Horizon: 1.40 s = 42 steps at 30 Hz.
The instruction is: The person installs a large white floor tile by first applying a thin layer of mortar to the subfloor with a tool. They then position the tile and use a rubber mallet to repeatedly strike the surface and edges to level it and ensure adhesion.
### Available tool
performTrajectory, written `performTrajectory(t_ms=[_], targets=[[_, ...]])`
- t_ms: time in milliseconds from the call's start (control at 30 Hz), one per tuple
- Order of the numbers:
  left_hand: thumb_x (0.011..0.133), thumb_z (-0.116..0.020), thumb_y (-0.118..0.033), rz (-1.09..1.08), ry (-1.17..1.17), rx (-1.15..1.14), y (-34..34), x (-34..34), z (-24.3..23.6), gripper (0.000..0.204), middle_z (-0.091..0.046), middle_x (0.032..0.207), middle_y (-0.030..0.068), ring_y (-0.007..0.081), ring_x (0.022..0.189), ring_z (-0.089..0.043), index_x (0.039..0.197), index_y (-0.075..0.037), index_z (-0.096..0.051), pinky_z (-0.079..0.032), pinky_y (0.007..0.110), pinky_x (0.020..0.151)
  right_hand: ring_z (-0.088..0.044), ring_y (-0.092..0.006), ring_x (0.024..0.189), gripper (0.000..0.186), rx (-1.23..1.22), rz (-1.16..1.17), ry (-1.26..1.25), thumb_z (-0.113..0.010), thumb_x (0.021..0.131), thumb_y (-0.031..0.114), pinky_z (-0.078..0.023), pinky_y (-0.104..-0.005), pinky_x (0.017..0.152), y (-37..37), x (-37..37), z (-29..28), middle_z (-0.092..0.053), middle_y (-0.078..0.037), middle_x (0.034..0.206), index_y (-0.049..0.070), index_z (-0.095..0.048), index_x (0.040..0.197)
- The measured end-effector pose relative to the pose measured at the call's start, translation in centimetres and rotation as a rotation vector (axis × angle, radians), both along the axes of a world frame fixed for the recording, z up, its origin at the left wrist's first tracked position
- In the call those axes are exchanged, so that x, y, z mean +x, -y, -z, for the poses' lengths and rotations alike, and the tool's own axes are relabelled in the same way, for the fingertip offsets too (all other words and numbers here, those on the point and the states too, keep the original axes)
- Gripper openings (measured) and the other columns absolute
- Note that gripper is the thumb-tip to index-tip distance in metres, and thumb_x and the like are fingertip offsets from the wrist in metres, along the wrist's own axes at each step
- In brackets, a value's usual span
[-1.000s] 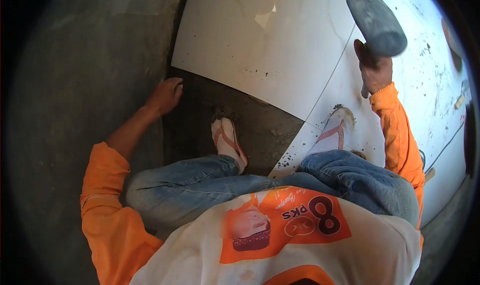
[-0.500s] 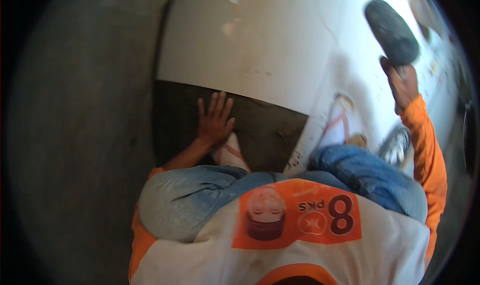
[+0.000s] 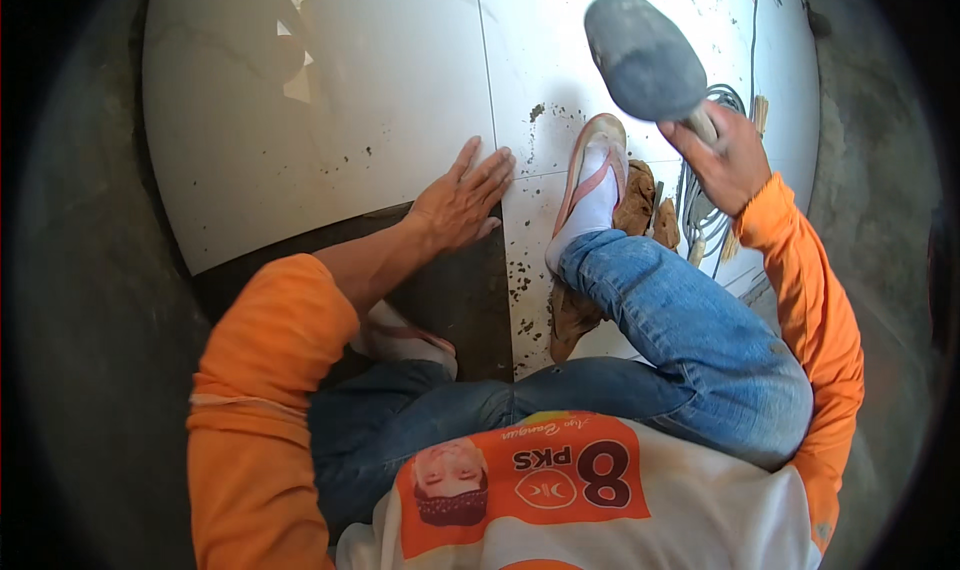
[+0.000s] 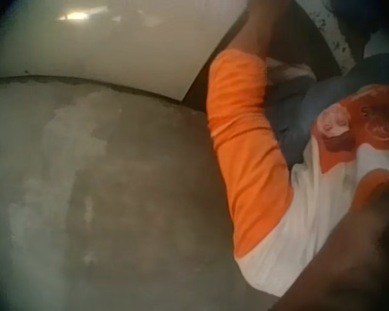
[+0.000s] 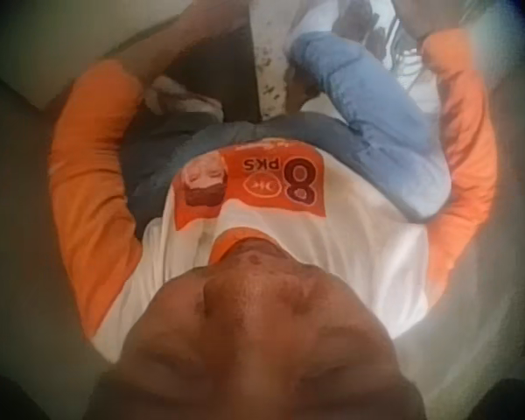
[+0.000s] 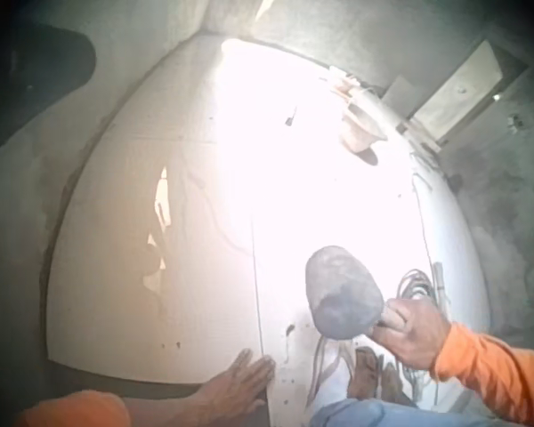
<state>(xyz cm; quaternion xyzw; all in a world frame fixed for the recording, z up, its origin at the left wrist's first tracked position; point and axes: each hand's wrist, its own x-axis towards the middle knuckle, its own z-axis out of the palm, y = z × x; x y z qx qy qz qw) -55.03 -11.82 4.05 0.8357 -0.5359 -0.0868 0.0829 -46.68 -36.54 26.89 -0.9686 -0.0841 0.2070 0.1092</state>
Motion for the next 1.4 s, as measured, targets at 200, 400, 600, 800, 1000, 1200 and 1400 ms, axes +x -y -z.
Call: performTrajectory(t_ms=[200,400,600,800,1000,1200,1400], targets=[[0.094,-0.039,-0.05,-0.146,-0.079,-0.048,0.7,-3.1,2.8,0.065,-0.027,0.154,0.0091,0.0259,0.144,-0.019,0.145,-0.009,-0.035,-0.009,0.058,0.115,-0.054,-0.0228,0.051,0.043,-0.044,0.071,-0.083,-0.06,0.092,0.042,-0.044,-0.0353,0.053,3.4,-1.6,1.2,-0.056,-0.014,0.061,-0.001,-0.061,0.085],[0.094,-0.039,-0.051,-0.183,-0.071,-0.003,1.4,-3.0,2.2,0.064,-0.028,0.153,0.0076,0.0267,0.144,-0.019,0.144,-0.01,-0.037,-0.01,0.06,0.114,-0.056,-0.0253,0.052,0.045,-0.1,0.065,-0.154,-0.06,0.091,0.043,-0.046,-0.0378,0.054,1.6,1.0,1.4,-0.056,-0.016,0.058,-0.001,-0.061,0.083],[0.095,-0.039,-0.048,-0.233,-0.012,-0.031,0.6,0.2,2.8,0.06,-0.03,0.152,0.0051,0.0277,0.143,-0.021,0.143,-0.013,-0.039,-0.01,0.063,0.112,-0.057,-0.0258,0.052,0.047,-0.064,0.036,-0.17,-0.059,0.091,0.045,-0.047,-0.0392,0.057,0.0,3.8,2.0,-0.057,-0.015,0.059,-0.001,-0.062,0.083],[0.094,-0.043,-0.043,-0.31,-0.018,-0.023,1.4,3.5,2.7,0.057,-0.03,0.153,0.0036,0.028,0.143,-0.022,0.143,-0.015,-0.038,-0.011,0.065,0.111,-0.057,-0.0281,0.055,0.05,-0.071,0.008,-0.206,-0.057,0.09,0.049,-0.048,-0.0396,0.059,-0.7,8.3,5.0,-0.057,-0.016,0.06,-0.001,-0.063,0.088],[0.093,-0.045,-0.041,-0.52,-0.007,-0.058,1.7,10.7,3.6,0.057,-0.028,0.154,0.0022,0.0285,0.142,-0.023,0.146,-0.02,-0.034,-0.013,0.065,0.11,-0.059,-0.0294,0.059,0.054,-0.042,-0.068,-0.202,-0.058,0.088,0.053,-0.048,-0.0407,0.063,-0.9,13.6,7.7,-0.059,-0.016,0.063,-0.001,-0.063,0.088],[0.096,-0.037,-0.046,-0.672,0.073,0.041,-0.4,15.1,3.6,0.054,-0.026,0.155,0.0026,0.0284,0.143,-0.021,0.146,-0.025,-0.033,-0.013,0.064,0.111,-0.057,-0.0293,0.059,0.053,-0.031,-0.097,-0.239,-0.055,0.09,0.051,-0.047,-0.041,0.064,0.7,15.7,10.2,-0.057,-0.016,0.063,-0.001,-0.06,0.085],[0.097,-0.037,-0.048,-0.904,-0.053,0.206,-12.7,10.3,2.0,0.058,-0.027,0.155,0.0045,0.0232,0.142,-0.025,0.146,-0.018,-0.032,-0.017,0.053,0.115,-0.053,-0.0292,0.055,0.046,-0.012,-0.142,-0.19,-0.054,0.092,0.045,-0.045,-0.0411,0.06,1.5,13.9,11.4,-0.055,-0.017,0.061,0.0,-0.06,0.085]])
